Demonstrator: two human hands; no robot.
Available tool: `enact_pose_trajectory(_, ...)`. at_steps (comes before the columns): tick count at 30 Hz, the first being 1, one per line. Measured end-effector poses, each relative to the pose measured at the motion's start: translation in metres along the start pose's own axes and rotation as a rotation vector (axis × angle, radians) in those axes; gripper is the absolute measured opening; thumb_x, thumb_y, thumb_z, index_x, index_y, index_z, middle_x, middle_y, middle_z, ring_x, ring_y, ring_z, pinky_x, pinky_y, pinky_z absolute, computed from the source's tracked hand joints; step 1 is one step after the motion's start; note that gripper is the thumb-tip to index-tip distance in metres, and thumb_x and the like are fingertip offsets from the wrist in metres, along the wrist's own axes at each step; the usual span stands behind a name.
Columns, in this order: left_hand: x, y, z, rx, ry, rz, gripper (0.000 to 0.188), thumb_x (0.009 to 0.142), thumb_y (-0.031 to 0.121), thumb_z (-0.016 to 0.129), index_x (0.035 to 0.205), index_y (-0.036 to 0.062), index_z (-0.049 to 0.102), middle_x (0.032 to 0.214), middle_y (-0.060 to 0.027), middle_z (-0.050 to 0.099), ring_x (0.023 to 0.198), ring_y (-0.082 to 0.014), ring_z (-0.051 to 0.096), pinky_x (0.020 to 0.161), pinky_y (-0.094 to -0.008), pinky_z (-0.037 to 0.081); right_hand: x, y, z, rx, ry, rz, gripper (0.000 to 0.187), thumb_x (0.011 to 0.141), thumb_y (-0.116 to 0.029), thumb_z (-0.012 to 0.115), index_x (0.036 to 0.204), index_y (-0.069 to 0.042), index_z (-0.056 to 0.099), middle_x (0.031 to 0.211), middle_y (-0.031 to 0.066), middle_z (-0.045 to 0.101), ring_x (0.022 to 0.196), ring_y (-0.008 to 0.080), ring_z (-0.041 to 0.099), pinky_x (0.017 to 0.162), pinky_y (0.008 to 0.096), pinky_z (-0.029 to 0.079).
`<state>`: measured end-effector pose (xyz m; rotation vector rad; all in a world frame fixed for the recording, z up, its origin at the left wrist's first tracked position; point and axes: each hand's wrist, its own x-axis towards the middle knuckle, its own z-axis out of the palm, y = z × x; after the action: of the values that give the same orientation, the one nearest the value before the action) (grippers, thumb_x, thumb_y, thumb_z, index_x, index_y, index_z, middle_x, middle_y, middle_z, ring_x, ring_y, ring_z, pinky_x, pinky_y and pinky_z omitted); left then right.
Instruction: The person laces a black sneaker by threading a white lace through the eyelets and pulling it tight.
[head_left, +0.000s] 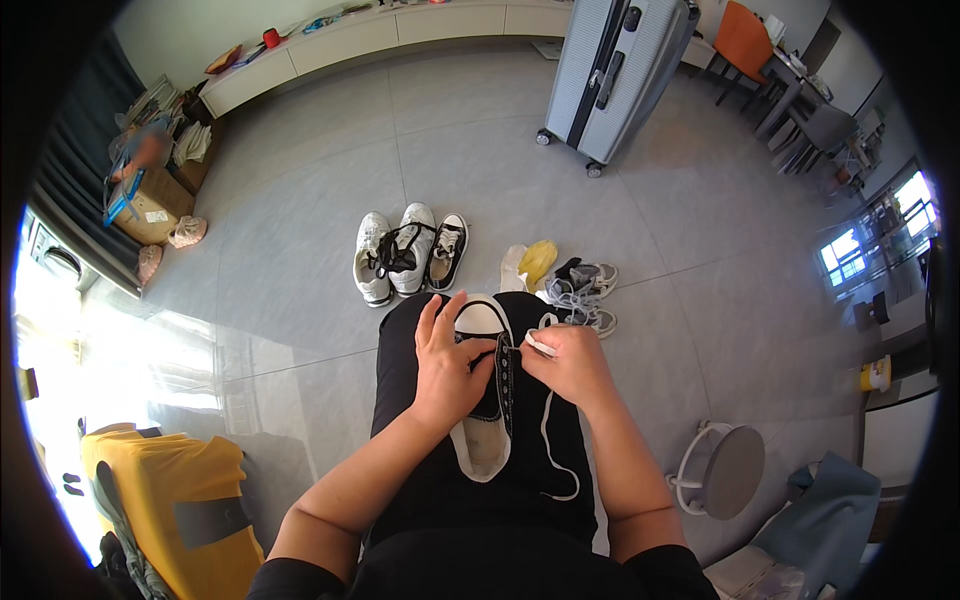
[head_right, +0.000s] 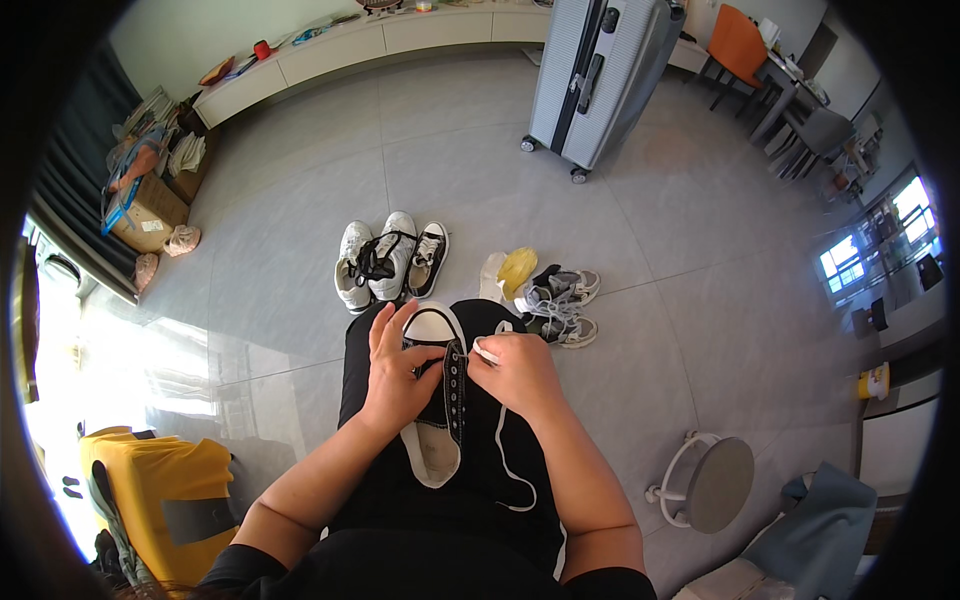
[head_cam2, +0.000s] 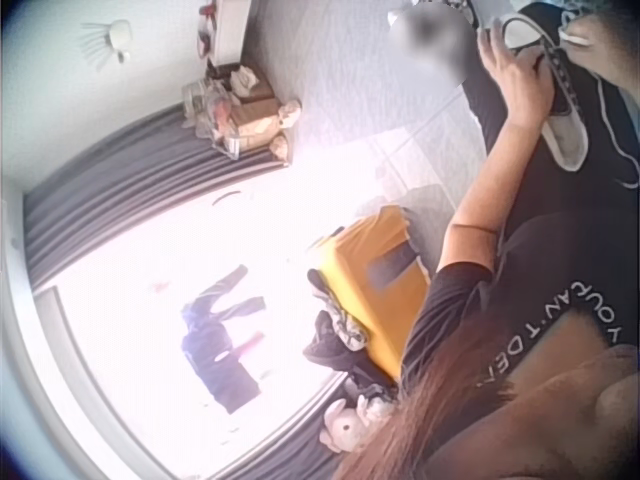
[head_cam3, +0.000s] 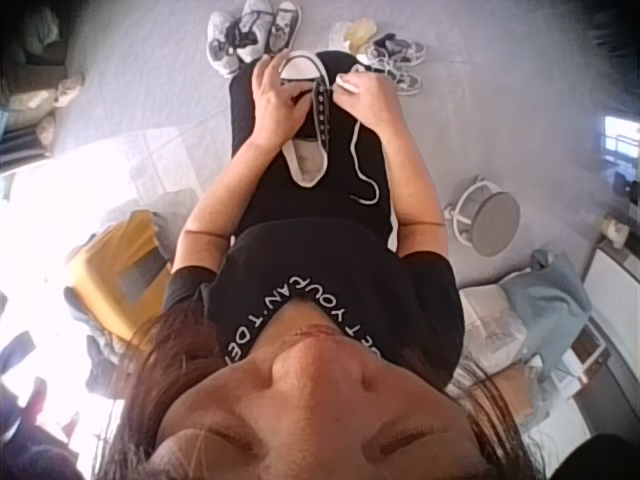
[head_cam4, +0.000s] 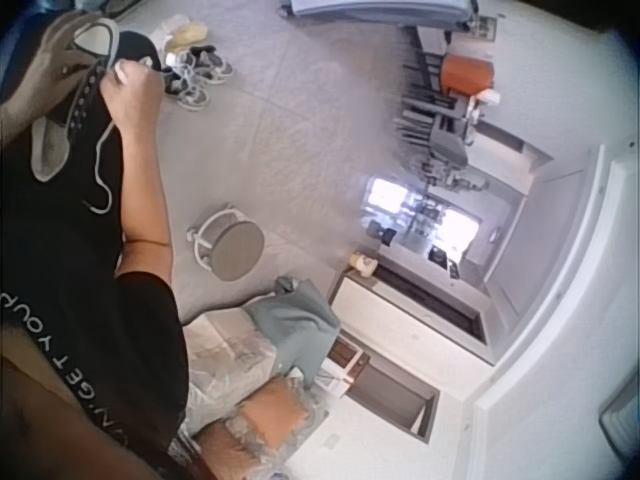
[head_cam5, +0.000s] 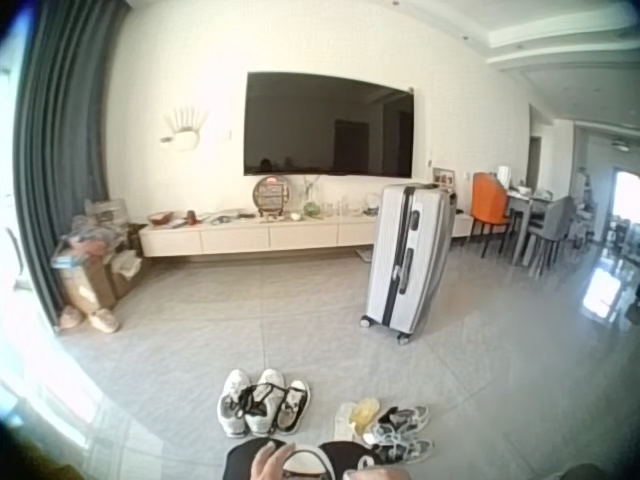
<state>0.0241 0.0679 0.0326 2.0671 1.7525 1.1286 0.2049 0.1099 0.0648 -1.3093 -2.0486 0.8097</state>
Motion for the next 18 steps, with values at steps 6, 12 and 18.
enact_pose_trajectory(6,0.001,-0.002,0.000,-0.032,-0.003,0.002,0.018,0.065,0.009,0.075,0.083,0.0119,0.075,0.137,-0.0167,0.045,0.131,-0.0444,0.032,0.106,-0.0517,0.029,0.002,0.000,-0.001,-0.022,-0.036,-0.018,0.016,0.073,-0.015,0.068,0.076,0.000,0.065,0.066,0.0169,0.060,0.060,0.0332,0.060,0.055,0.0383,0.046)
enact_pose_trajectory(12,0.002,-0.004,0.001,-0.042,0.003,0.011,0.017,0.065,0.010,0.075,0.081,0.0119,0.075,0.136,-0.0164,0.046,0.130,-0.0442,0.033,0.106,-0.0531,0.028,0.005,0.001,0.010,-0.036,-0.054,-0.052,0.016,0.074,-0.015,0.069,0.081,-0.001,0.067,0.067,0.0170,0.061,0.060,0.0317,0.061,0.055,0.0361,0.046)
enact_pose_trajectory(18,0.003,-0.002,-0.003,-0.008,0.006,0.010,0.015,0.065,0.010,0.075,0.080,0.0108,0.073,0.137,-0.0169,0.045,0.130,-0.0441,0.033,0.104,-0.0539,0.029,0.004,-0.001,0.012,0.080,-0.084,0.082,0.019,0.077,-0.020,0.067,0.081,-0.002,0.067,0.072,0.0183,0.062,0.067,0.0370,0.062,0.058,0.0405,0.047)
